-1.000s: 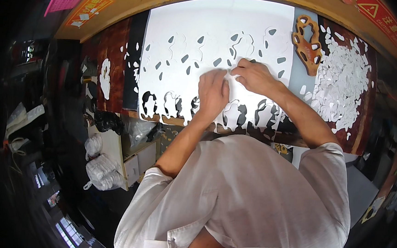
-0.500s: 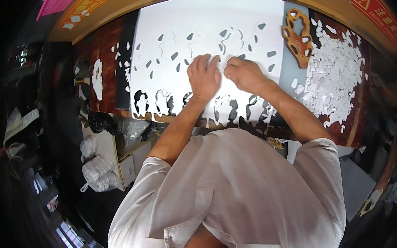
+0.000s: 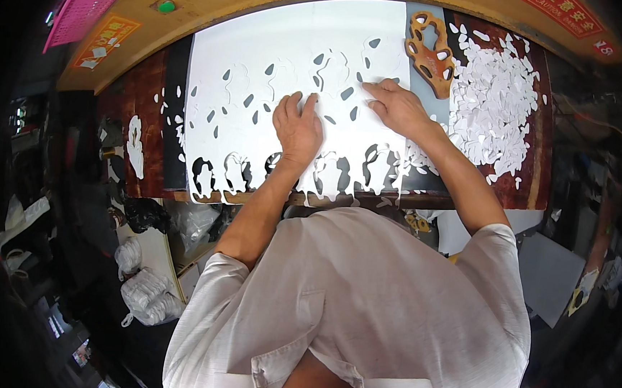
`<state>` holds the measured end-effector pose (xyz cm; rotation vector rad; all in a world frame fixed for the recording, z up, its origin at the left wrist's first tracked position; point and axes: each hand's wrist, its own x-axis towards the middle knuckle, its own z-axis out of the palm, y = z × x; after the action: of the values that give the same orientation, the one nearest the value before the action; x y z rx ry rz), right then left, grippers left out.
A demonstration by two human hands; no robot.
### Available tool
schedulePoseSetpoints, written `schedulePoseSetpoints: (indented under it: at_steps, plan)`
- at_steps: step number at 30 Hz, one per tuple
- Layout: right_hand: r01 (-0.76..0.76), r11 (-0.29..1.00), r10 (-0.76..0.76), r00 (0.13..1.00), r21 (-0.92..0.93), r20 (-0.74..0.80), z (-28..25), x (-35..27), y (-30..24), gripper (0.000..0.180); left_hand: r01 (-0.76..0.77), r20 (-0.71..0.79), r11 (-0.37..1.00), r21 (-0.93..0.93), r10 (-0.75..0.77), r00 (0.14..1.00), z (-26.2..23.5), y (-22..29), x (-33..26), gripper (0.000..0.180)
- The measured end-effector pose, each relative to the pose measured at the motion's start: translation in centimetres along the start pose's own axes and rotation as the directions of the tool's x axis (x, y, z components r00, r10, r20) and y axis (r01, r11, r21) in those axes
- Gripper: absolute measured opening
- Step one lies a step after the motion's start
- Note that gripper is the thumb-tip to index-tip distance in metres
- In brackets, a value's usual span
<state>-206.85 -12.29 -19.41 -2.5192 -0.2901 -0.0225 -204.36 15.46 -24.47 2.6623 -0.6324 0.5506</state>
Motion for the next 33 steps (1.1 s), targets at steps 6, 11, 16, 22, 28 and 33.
schedulePoseSetpoints:
  at_steps: [6,11,16,22,28,33]
  plan:
    - [0.156,0.985,-0.158,0.987,-0.076,-0.033,3.1,0.7,2.5,0.024,0.02,-0.156,0.996,-0.092,-0.035,0.987,2.7,-0.8,-0.3,0.036]
    - [0.298,0.954,-0.295,0.953,0.021,-0.071,2.1,2.7,3.1,0.016,0.044,-0.256,0.997,-0.062,-0.059,0.965,3.0,-0.3,-0.9,0.031]
    - [0.275,0.954,-0.29,0.948,0.116,0.134,0.4,3.8,3.4,0.015,0.071,-0.219,0.994,-0.083,-0.088,0.972,1.9,0.3,-0.9,0.032]
    - [0.303,0.941,-0.327,0.926,0.149,0.187,0.6,5.1,3.6,0.008,0.053,-0.32,0.996,-0.074,-0.074,0.944,1.6,0.0,-0.7,0.025]
    - [0.22,0.976,-0.216,0.96,-0.002,0.179,1.1,3.6,4.4,0.009,0.209,-0.073,0.923,-0.324,-0.245,0.967,3.7,-0.2,-0.3,0.021]
    - [0.316,0.947,-0.316,0.949,-0.063,-0.002,2.1,1.3,4.5,0.024,0.11,0.0,0.982,-0.152,-0.111,0.994,3.9,-0.8,-1.1,0.031]
